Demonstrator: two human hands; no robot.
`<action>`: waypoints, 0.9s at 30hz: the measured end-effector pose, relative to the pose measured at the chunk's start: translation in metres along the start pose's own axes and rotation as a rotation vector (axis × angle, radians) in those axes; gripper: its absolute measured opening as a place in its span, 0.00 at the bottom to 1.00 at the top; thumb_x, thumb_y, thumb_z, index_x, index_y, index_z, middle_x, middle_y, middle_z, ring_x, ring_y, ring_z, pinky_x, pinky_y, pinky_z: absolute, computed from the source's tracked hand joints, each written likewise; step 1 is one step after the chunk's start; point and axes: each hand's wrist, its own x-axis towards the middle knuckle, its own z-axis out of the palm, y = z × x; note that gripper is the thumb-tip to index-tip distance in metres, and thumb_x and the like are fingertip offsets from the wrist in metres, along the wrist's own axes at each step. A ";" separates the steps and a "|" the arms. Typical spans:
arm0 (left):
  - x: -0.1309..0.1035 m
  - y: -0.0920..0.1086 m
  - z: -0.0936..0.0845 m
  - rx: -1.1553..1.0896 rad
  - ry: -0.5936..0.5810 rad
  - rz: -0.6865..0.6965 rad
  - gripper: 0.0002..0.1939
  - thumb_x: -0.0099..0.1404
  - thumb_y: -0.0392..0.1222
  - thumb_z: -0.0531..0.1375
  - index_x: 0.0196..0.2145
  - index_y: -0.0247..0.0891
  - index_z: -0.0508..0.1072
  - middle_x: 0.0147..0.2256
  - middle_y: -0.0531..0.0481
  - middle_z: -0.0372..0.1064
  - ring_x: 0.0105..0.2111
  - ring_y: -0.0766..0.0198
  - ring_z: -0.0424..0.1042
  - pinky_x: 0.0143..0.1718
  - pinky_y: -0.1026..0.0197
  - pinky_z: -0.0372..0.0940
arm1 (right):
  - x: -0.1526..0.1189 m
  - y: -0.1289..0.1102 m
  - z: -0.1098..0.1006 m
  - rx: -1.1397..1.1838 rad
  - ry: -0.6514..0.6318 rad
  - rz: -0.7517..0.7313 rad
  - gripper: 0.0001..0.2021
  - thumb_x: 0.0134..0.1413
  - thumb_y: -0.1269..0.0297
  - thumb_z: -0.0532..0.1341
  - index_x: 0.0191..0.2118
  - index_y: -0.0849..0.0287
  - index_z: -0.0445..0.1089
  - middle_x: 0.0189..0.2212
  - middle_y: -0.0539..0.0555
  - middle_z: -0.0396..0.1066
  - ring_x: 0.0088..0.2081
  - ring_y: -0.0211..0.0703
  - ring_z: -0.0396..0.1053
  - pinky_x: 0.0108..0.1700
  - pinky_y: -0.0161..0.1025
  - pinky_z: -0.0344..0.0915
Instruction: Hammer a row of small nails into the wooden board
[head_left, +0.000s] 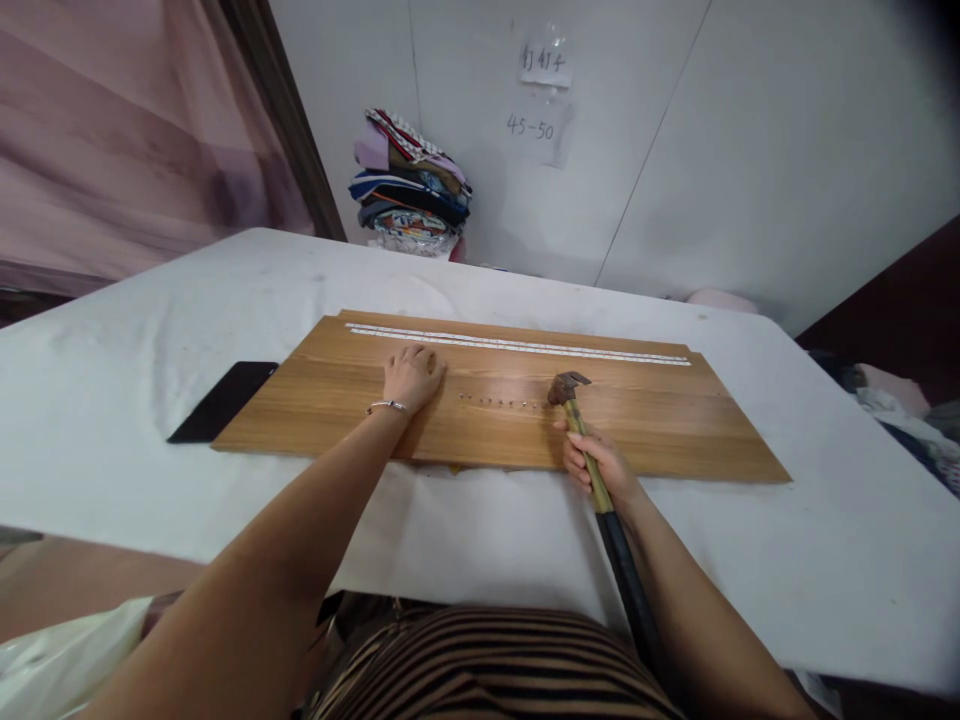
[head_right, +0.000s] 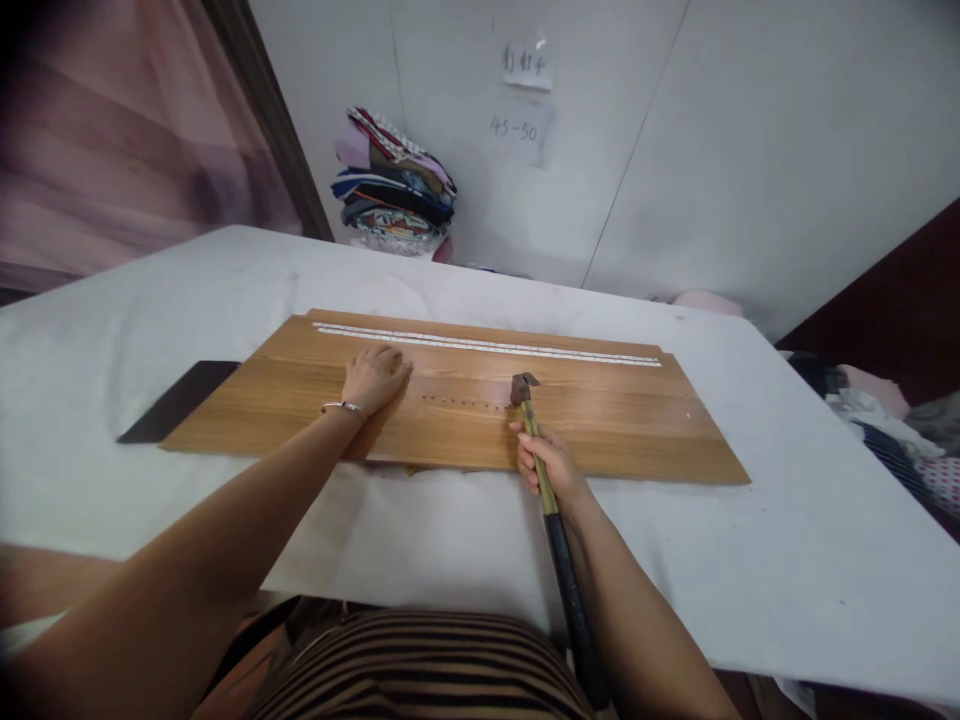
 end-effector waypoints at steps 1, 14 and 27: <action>0.000 0.000 0.000 0.000 0.000 0.002 0.20 0.70 0.50 0.53 0.53 0.43 0.77 0.61 0.41 0.69 0.63 0.44 0.63 0.64 0.41 0.56 | 0.000 0.000 0.000 -0.001 0.001 0.001 0.22 0.47 0.54 0.71 0.46 0.56 0.70 0.16 0.38 0.57 0.12 0.31 0.50 0.11 0.29 0.48; 0.001 -0.001 0.002 0.003 -0.004 -0.001 0.21 0.71 0.50 0.51 0.54 0.42 0.76 0.63 0.41 0.68 0.63 0.45 0.63 0.65 0.43 0.55 | 0.001 0.001 -0.001 -0.007 0.009 0.009 0.22 0.47 0.53 0.71 0.46 0.56 0.70 0.16 0.38 0.57 0.12 0.31 0.50 0.11 0.29 0.48; 0.001 0.000 0.000 0.012 -0.010 -0.006 0.21 0.71 0.50 0.53 0.54 0.43 0.76 0.62 0.41 0.68 0.64 0.45 0.63 0.65 0.43 0.56 | -0.001 -0.001 0.001 -0.017 0.013 0.011 0.23 0.47 0.53 0.71 0.47 0.57 0.70 0.16 0.38 0.57 0.13 0.31 0.50 0.11 0.30 0.48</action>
